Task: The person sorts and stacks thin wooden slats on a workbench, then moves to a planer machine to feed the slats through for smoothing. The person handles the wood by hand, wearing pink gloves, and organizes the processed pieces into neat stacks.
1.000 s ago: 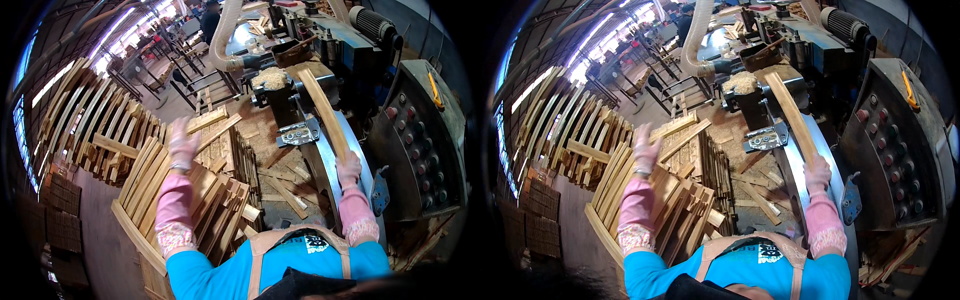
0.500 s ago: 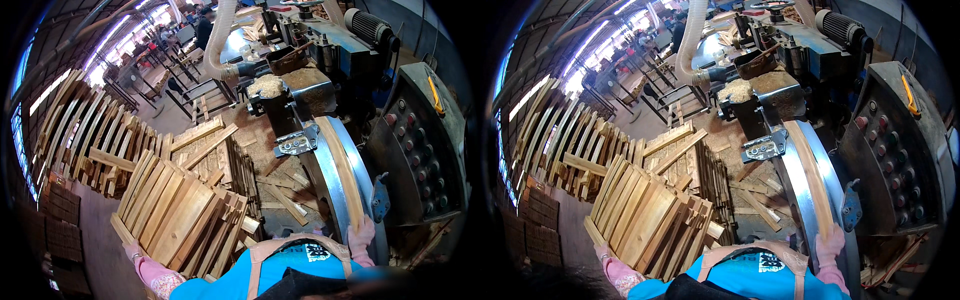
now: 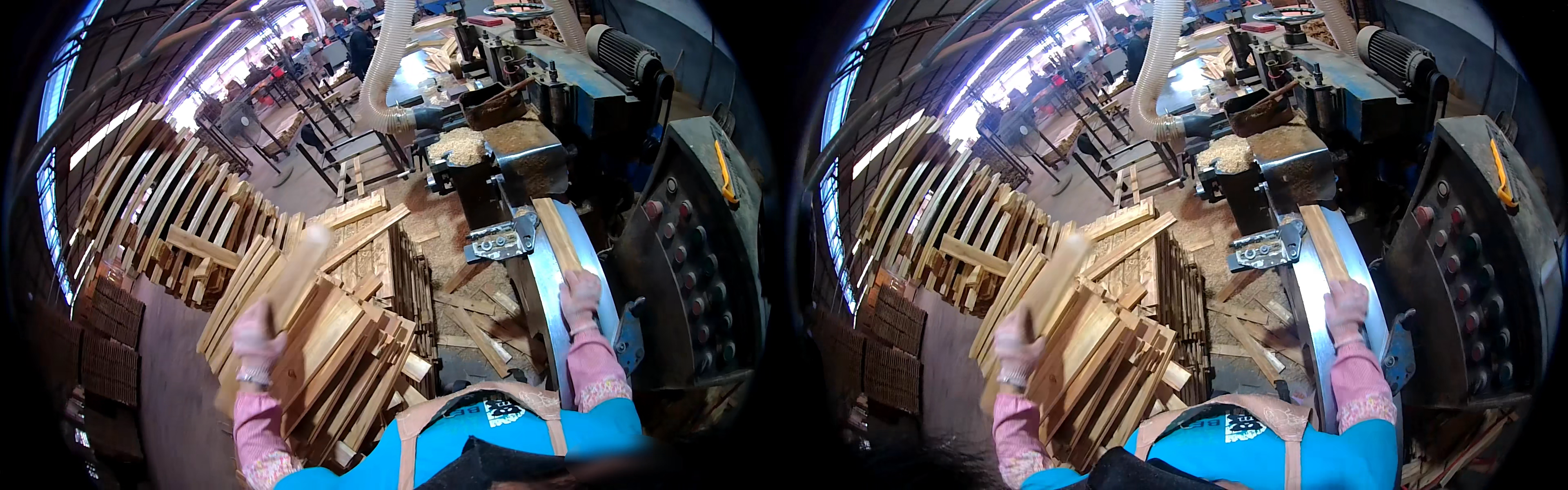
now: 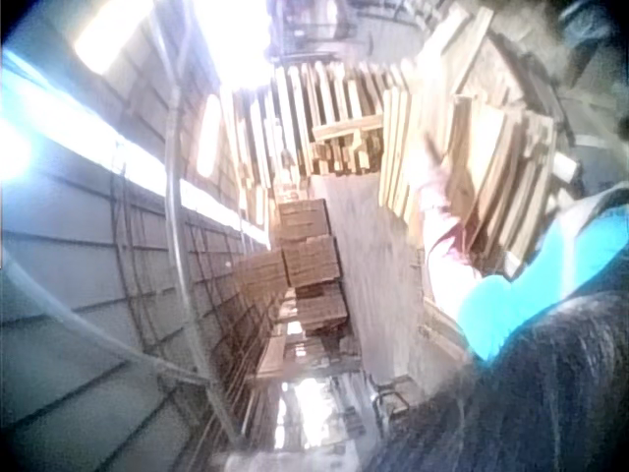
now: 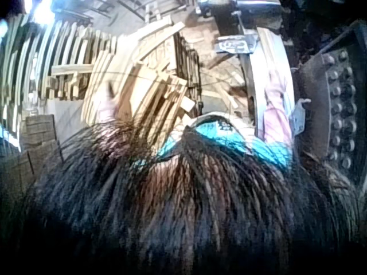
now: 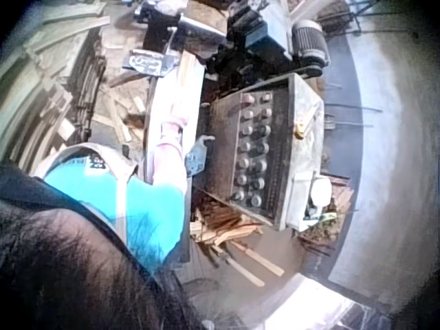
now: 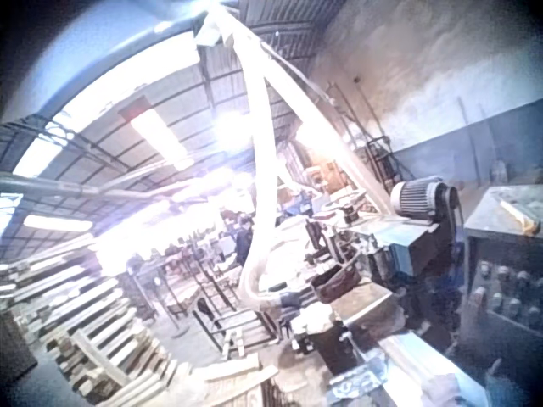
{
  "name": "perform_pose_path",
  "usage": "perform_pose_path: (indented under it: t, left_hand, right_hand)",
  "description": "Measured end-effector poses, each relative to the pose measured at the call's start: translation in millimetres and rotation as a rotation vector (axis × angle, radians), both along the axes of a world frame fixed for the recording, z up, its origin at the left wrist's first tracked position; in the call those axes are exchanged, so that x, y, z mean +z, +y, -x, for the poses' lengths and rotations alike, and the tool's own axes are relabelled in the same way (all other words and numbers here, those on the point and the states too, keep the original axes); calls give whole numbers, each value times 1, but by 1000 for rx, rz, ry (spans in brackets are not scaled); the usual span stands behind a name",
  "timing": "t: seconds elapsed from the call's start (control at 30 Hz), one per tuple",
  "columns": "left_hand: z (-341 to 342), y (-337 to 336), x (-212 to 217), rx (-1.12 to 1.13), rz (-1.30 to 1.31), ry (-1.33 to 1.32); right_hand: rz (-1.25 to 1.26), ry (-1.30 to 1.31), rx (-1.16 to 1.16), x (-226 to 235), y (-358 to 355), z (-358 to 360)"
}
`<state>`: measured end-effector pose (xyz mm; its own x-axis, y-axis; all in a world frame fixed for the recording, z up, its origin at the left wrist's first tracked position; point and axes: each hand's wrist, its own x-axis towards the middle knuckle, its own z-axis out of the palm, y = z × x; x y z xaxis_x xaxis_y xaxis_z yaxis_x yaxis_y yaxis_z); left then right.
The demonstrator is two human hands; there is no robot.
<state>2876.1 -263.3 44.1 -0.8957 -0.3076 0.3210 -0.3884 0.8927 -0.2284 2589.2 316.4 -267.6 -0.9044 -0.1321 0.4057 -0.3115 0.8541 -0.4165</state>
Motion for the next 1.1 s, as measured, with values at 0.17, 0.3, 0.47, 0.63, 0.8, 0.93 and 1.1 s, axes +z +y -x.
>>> perform_pose_path:
  t: [0.17, 0.3, 0.47, 0.63, 0.8, 0.93, 1.1]
  left_hand:
    - [128, 89, -18, -668, 218, -292]
    - [205, 197, -34, -1093, 154, -484]
    - [221, 246, -51, -1268, 71, -241]
    - [211, 206, -76, -1041, -211, -453]
    - [177, 181, -107, -921, -166, -618]
    - [185, 205, -119, -986, -190, -643]
    - [219, 293, -180, -954, -572, -675]
  right_hand:
    - [196, 361, 692, 143, -102, -26]
    - [90, 169, 679, 154, -105, -63]
    - [144, 14, 194, 78, -18, -147]
    - [-117, -402, -397, 26, 64, -281]
    - [-158, -305, -474, 2, 64, -255]
    - [-196, 24, -518, -9, 68, -177]
    - [-62, 68, -444, -12, 53, -112]
